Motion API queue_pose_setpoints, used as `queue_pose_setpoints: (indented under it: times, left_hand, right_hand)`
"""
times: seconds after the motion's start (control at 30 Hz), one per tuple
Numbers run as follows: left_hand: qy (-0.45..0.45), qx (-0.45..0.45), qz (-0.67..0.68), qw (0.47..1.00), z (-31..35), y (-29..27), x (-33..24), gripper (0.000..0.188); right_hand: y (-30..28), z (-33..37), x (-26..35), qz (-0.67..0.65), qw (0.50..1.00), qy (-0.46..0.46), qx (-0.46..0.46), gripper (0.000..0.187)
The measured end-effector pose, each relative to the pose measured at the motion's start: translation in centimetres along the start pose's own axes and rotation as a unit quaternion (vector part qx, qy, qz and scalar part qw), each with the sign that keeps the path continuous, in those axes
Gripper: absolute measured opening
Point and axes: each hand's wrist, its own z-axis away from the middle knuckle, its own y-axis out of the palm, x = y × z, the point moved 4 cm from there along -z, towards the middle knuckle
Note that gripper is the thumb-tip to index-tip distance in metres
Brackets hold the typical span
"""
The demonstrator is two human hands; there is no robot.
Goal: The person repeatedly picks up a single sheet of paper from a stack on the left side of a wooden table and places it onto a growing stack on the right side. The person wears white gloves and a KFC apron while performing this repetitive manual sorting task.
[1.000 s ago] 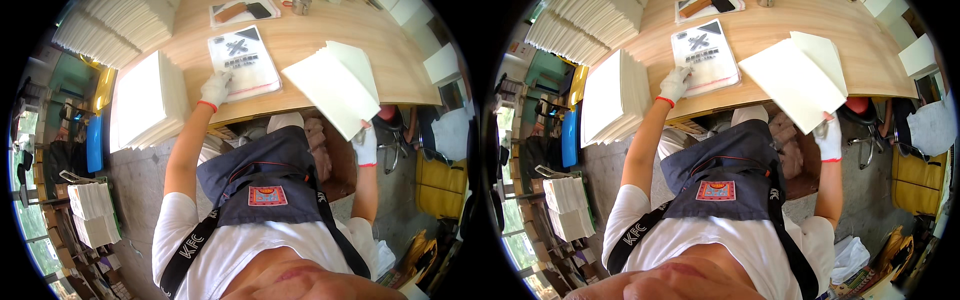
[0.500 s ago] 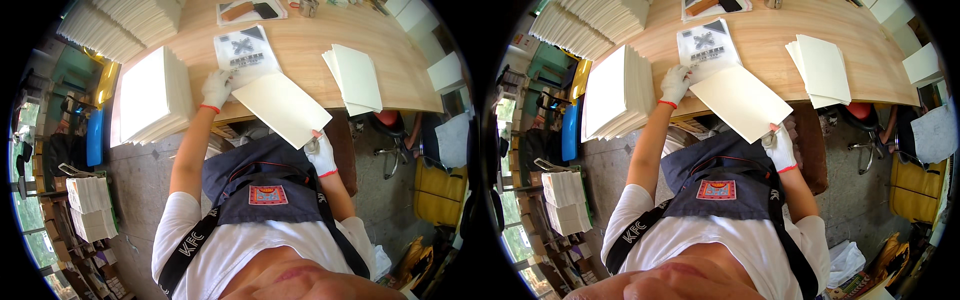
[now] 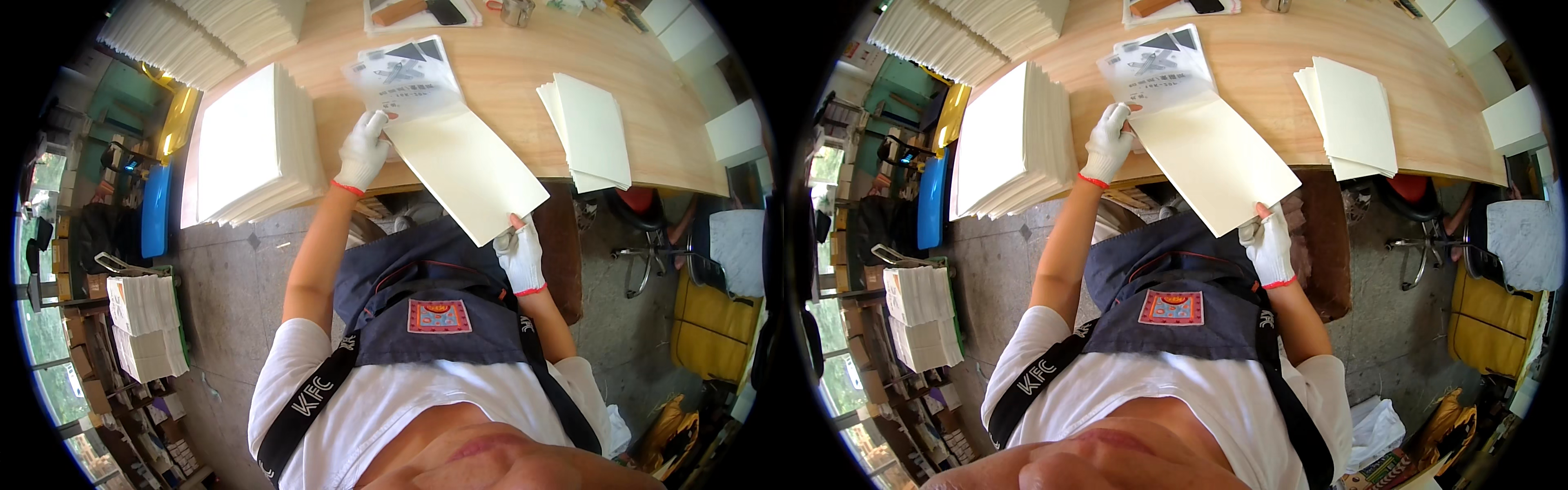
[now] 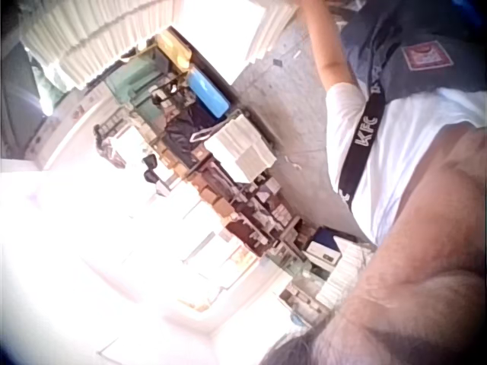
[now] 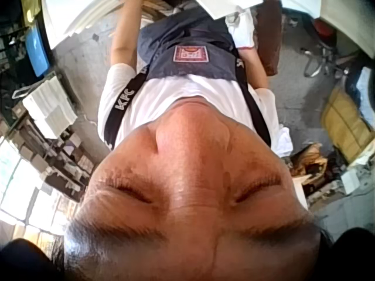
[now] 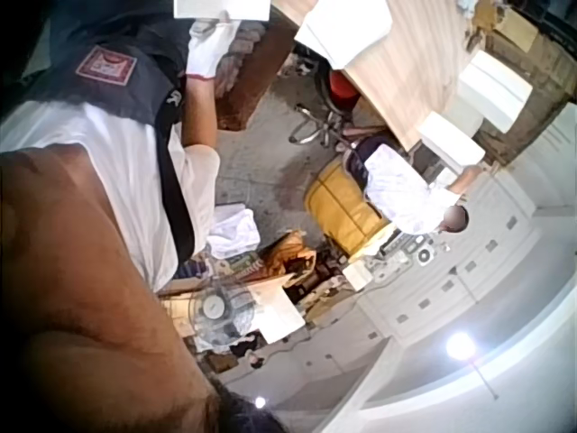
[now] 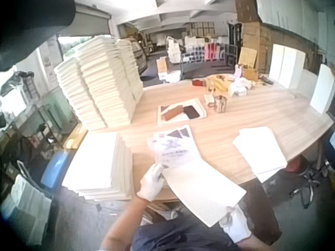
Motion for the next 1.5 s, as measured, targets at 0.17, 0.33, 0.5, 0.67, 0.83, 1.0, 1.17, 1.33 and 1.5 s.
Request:
queue_pose_setpoints:
  times: [0.17,0.33,0.5,0.67,0.83,1.0,1.17,1.33,1.5]
  left_hand:
    - [-0.003,-0.01,-0.044,0.999,1.4,0.5,-0.3,0.036]
    - [-0.007,-0.06,-0.026,0.998,3.2,1.0,0.2,0.035]
    - [-0.004,-0.195,0.045,0.98,4.8,1.1,0.9,0.035]
    - [-0.016,-0.157,0.035,0.987,5.7,1.0,0.1,0.032]
    - [-0.068,-0.235,0.358,0.901,8.2,3.6,-0.5,0.046]
    - [-0.268,-0.299,0.628,0.667,8.8,8.5,-3.4,0.046]
    - [-0.292,0.053,0.808,0.509,8.4,15.5,-3.4,0.038]
    - [-0.295,0.172,0.778,0.527,13.4,18.5,-3.8,0.031]
    - [-0.36,0.049,0.592,0.719,16.1,18.0,-3.1,0.026]
  right_hand:
    - [0.3,0.8,0.2,0.032,0.999,-0.018,0.038,0.036]
    - [0.2,1.3,0.4,0.044,0.998,-0.021,0.041,0.038]
    - [0.8,2.1,0.8,0.039,0.999,0.01,0.022,0.039]
    - [0.5,2.4,1.0,0.062,0.996,0.016,0.066,0.044]
    - [2.0,3.6,0.9,0.065,0.996,0.01,0.067,0.041]
    - [1.6,5.1,0.5,0.08,0.991,0.034,0.102,0.032]
    - [1.2,5.7,-0.3,0.104,0.988,0.038,0.105,0.03]
    - [-0.5,5.0,-2.3,0.133,0.983,0.116,0.056,0.029]
    - [0.5,0.5,-6.1,0.047,0.989,0.141,-0.01,0.028]
